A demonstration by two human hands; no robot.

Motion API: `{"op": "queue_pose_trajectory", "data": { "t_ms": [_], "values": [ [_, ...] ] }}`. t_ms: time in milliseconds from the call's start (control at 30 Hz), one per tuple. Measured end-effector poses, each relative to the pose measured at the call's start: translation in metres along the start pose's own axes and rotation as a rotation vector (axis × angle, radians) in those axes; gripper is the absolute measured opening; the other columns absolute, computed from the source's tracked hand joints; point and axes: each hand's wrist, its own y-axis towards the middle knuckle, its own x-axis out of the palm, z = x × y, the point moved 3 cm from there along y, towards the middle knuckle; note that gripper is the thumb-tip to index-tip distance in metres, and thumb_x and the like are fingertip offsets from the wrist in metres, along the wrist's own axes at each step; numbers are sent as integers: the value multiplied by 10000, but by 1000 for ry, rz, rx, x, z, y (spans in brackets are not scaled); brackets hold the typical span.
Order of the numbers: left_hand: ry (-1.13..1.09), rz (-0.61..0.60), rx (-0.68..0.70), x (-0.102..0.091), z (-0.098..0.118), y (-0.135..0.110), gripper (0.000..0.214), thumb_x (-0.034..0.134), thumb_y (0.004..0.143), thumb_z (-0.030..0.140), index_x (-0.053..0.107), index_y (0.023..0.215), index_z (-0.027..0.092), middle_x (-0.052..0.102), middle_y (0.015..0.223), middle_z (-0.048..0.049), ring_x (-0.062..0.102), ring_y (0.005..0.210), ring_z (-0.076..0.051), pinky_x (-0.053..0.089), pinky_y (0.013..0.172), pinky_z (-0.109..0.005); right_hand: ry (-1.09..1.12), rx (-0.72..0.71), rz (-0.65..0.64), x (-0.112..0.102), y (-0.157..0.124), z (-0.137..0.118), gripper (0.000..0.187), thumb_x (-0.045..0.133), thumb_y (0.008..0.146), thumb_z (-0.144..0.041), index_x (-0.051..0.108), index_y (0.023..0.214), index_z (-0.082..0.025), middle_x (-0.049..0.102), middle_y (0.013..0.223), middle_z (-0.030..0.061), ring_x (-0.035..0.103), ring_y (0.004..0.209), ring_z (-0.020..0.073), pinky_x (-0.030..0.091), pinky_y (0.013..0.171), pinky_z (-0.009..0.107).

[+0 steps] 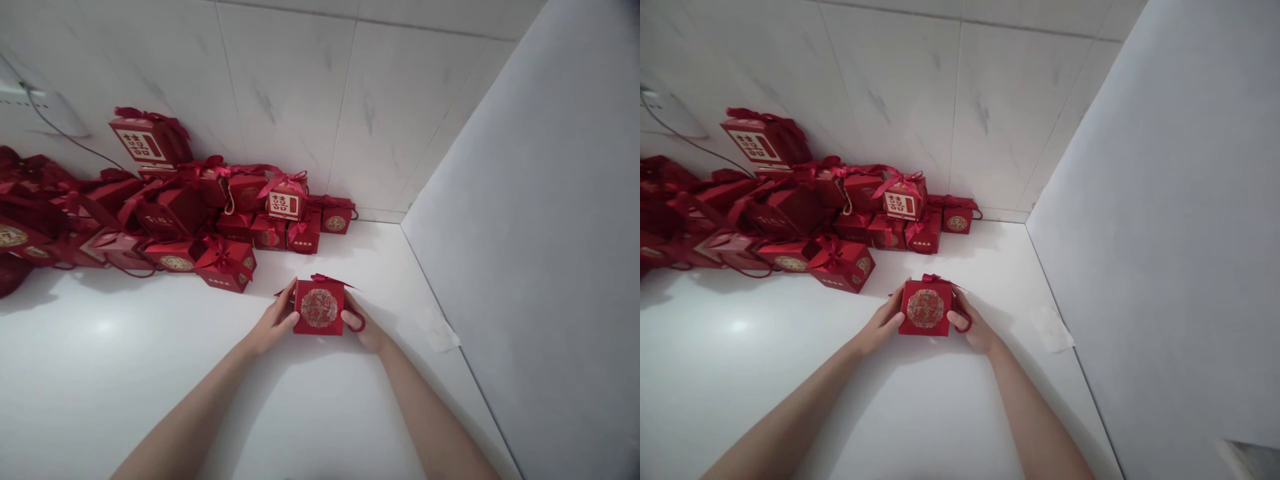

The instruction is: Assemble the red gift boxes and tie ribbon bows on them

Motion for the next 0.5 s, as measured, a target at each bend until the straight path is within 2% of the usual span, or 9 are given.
{"op": "queue_pose_trajectory", "data": {
  "t_ms": [500],
  "values": [
    [40, 11, 15, -1, -2, 0, 777, 426, 962, 530, 55, 1574, 227, 397, 1536, -129, 429, 1365, -324, 360, 1129, -497, -35, 16, 15, -4, -2, 7, 621, 559, 920, -525, 390, 1468, -286, 428, 1527, 53, 393, 1404, 293, 324, 1157, 505]
  ]
}}
